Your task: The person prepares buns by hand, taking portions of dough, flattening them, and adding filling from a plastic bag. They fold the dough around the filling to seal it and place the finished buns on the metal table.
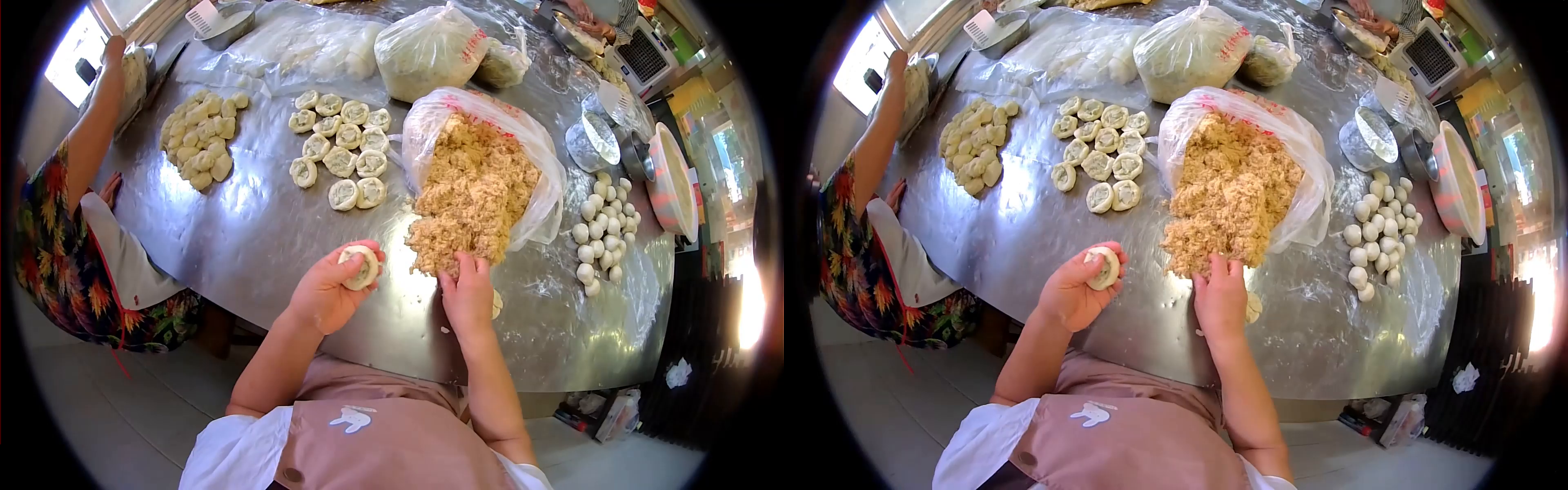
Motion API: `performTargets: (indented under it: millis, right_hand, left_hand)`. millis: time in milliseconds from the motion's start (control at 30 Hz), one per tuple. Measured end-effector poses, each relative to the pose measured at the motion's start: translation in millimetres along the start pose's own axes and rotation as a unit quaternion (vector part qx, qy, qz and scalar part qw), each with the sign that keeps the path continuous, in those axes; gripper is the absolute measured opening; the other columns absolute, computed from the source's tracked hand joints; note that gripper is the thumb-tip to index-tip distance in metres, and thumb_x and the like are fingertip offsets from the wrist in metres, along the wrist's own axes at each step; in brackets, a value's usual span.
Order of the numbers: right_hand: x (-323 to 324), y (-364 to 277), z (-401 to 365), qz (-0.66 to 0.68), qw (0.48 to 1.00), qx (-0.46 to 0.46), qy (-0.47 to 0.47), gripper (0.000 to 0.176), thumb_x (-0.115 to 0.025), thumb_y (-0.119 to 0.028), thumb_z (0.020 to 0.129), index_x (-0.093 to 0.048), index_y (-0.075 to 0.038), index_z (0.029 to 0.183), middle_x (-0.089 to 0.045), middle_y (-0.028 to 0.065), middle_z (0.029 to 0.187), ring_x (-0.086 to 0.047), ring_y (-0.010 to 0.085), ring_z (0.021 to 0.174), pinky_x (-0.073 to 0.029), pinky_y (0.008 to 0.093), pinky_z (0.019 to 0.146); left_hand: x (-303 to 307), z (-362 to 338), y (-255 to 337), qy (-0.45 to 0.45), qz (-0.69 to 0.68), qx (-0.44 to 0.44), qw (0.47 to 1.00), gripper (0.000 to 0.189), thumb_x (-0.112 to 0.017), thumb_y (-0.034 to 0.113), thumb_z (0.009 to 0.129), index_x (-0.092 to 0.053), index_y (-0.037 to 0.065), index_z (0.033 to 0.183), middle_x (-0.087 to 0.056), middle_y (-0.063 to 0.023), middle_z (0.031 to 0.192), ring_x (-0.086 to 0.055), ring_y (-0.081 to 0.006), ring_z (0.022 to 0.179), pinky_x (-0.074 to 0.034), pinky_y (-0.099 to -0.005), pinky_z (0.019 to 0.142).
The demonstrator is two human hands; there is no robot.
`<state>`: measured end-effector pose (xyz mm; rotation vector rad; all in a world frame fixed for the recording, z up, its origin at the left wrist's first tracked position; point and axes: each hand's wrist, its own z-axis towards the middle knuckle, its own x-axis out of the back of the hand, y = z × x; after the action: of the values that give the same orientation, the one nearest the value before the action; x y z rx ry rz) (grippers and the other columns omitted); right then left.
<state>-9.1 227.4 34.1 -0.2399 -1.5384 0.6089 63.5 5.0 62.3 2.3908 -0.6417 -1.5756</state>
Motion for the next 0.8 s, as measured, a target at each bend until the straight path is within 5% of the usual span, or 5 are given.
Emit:
performTargets:
  millis: [100, 200, 500, 667, 800]
  right_hand:
    - [3, 9, 0, 0.034, 0.998, 0.016, -0.050, 0.042, -0.074, -0.016, 0.076, -0.058, -0.005, 0.113, -0.055, 0.0150, 0.103, -0.061, 0.0321, 0.078, -0.052, 0.0393, 0.070]
    - [22, -7, -9, 0.137, 0.986, -0.066, -0.075, 0.039, -0.073, -0.014, 0.077, -0.059, -0.007, 0.113, -0.055, 0.0147, 0.105, -0.061, 0.0325, 0.079, -0.052, 0.0392, 0.071]
    - [4, 4, -2, 0.011, 0.998, 0.042, -0.037, 0.036, -0.070, -0.013, 0.079, -0.060, -0.007, 0.113, -0.058, 0.0132, 0.097, -0.061, 0.0336, 0.085, -0.050, 0.0397, 0.077]
    - [30, -6, 3, 0.157, 0.986, -0.003, -0.062, 0.025, -0.069, -0.011, 0.081, -0.064, -0.003, 0.104, -0.060, 0.0110, 0.088, -0.062, 0.0234, 0.074, -0.050, 0.0332, 0.067]
    - [56, -32, -5, 0.229, 0.969, 0.011, -0.095, 0.020, -0.069, -0.008, 0.082, -0.065, -0.001, 0.100, -0.060, 0.0092, 0.085, -0.059, 0.0166, 0.070, -0.049, 0.0279, 0.063]
  left_hand:
    - [-15, 1, -11, -0.006, 0.006, 0.040, 0.999, 0.028, -0.056, 0.011, 0.093, -0.052, 0.000, 0.118, -0.059, -0.0133, 0.109, -0.061, -0.0229, 0.096, -0.052, -0.0339, 0.083]
    - [-23, 0, -20, -0.003, 0.028, 0.066, 0.997, 0.027, -0.056, 0.011, 0.093, -0.052, 0.000, 0.118, -0.059, -0.0136, 0.108, -0.061, -0.0233, 0.096, -0.053, -0.0331, 0.082]
    - [-23, 2, -38, -0.022, 0.067, 0.097, 0.993, 0.023, -0.053, 0.013, 0.096, -0.054, 0.004, 0.117, -0.056, -0.0101, 0.115, -0.059, -0.0234, 0.102, -0.051, -0.0337, 0.087]
    - [-21, 5, -45, -0.006, 0.080, 0.070, 0.994, 0.025, -0.050, 0.016, 0.097, -0.052, 0.005, 0.120, -0.055, -0.0080, 0.117, -0.057, -0.0230, 0.107, -0.047, -0.0342, 0.093]
    - [-19, 21, -61, 0.008, 0.068, 0.043, 0.997, 0.028, -0.046, 0.020, 0.100, -0.048, 0.009, 0.126, -0.055, -0.0062, 0.112, -0.056, -0.0172, 0.097, -0.047, -0.0296, 0.083]
